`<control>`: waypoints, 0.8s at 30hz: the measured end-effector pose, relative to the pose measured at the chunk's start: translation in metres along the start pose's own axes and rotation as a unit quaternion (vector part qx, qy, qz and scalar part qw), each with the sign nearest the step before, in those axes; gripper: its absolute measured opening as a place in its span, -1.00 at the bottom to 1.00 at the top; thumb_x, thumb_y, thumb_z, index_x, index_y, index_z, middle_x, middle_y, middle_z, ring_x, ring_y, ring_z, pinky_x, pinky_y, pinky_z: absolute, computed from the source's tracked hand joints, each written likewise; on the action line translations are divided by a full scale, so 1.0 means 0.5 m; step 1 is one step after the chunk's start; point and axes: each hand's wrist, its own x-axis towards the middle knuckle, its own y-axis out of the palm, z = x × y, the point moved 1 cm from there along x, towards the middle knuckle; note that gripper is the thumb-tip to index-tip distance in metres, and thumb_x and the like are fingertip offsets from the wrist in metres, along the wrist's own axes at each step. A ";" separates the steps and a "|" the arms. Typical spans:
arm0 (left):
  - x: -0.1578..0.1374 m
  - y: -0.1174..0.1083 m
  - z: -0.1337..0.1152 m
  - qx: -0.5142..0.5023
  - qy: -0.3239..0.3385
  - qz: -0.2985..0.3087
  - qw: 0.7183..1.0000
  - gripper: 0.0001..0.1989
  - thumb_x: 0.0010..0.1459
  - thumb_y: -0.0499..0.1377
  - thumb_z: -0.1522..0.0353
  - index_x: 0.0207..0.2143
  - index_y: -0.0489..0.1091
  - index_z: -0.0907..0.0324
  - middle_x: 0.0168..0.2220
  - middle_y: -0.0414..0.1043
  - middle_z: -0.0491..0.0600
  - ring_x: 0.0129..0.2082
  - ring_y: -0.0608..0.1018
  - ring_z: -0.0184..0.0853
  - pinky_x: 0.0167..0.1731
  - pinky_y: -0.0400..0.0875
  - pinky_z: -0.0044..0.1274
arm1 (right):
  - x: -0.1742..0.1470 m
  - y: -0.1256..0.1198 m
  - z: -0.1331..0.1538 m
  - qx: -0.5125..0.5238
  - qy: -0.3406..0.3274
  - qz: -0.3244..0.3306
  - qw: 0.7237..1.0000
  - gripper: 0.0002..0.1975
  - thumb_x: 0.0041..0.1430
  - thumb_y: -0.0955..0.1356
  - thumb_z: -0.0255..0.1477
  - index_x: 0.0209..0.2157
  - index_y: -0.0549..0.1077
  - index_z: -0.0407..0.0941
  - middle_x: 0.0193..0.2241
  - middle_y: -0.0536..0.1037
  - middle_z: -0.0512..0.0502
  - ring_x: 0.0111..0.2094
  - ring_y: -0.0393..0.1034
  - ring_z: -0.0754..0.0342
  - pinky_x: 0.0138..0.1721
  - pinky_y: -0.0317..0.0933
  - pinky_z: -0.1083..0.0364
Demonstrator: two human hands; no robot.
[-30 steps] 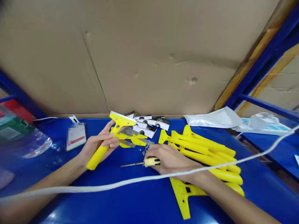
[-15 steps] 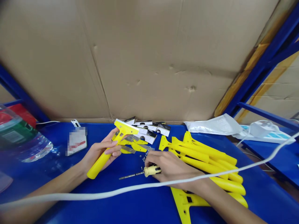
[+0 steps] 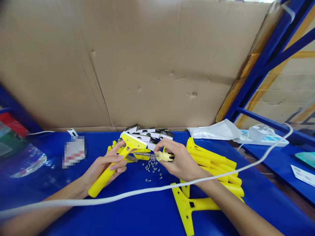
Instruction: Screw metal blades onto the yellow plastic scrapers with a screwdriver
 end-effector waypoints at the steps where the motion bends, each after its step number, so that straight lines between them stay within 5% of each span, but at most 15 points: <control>1: 0.000 0.001 0.001 0.005 -0.004 -0.001 1.000 -0.26 0.10 0.40 0.59 0.29 0.31 0.04 -0.51 0.25 -0.25 -0.62 0.29 -0.54 -0.43 0.35 -0.59 | -0.001 0.005 -0.001 0.005 0.012 0.004 1.000 -0.88 0.29 0.40 -0.56 -0.18 0.53 -0.07 -0.23 0.64 -0.06 -0.31 0.53 0.06 -0.28 0.35 0.08; 6: -0.003 0.006 0.013 0.015 -0.029 0.023 0.999 -0.34 0.15 0.38 0.58 0.23 0.32 0.01 -0.38 0.41 -0.20 -0.61 0.32 -0.56 -0.42 0.35 -0.57 | -0.002 0.024 -0.003 0.031 0.004 -0.020 0.999 -0.81 0.25 0.40 -0.60 -0.16 0.51 -0.05 -0.22 0.62 -0.05 -0.24 0.53 0.05 -0.20 0.36 0.08; 15: -0.010 0.014 0.046 0.004 -0.055 0.061 0.997 -0.33 0.10 0.46 0.51 0.21 0.35 -0.02 -0.63 0.21 -0.28 -0.63 0.30 -0.48 -0.42 0.34 -0.57 | -0.004 0.043 0.002 0.027 -0.024 0.006 0.999 -0.72 0.21 0.37 -0.69 -0.15 0.46 -0.04 -0.19 0.59 -0.05 -0.23 0.49 0.05 -0.21 0.33 0.08; 24: -0.018 0.021 0.045 0.022 -0.083 0.067 0.994 -0.37 0.11 0.47 0.48 0.19 0.39 -0.03 -0.66 0.26 -0.23 -0.61 0.36 -0.42 -0.46 0.33 -0.60 | -0.011 0.055 -0.008 0.030 -0.040 0.044 0.998 -0.70 0.26 0.35 -0.71 -0.09 0.47 -0.04 -0.11 0.54 -0.12 -0.09 0.47 0.00 -0.05 0.37 0.02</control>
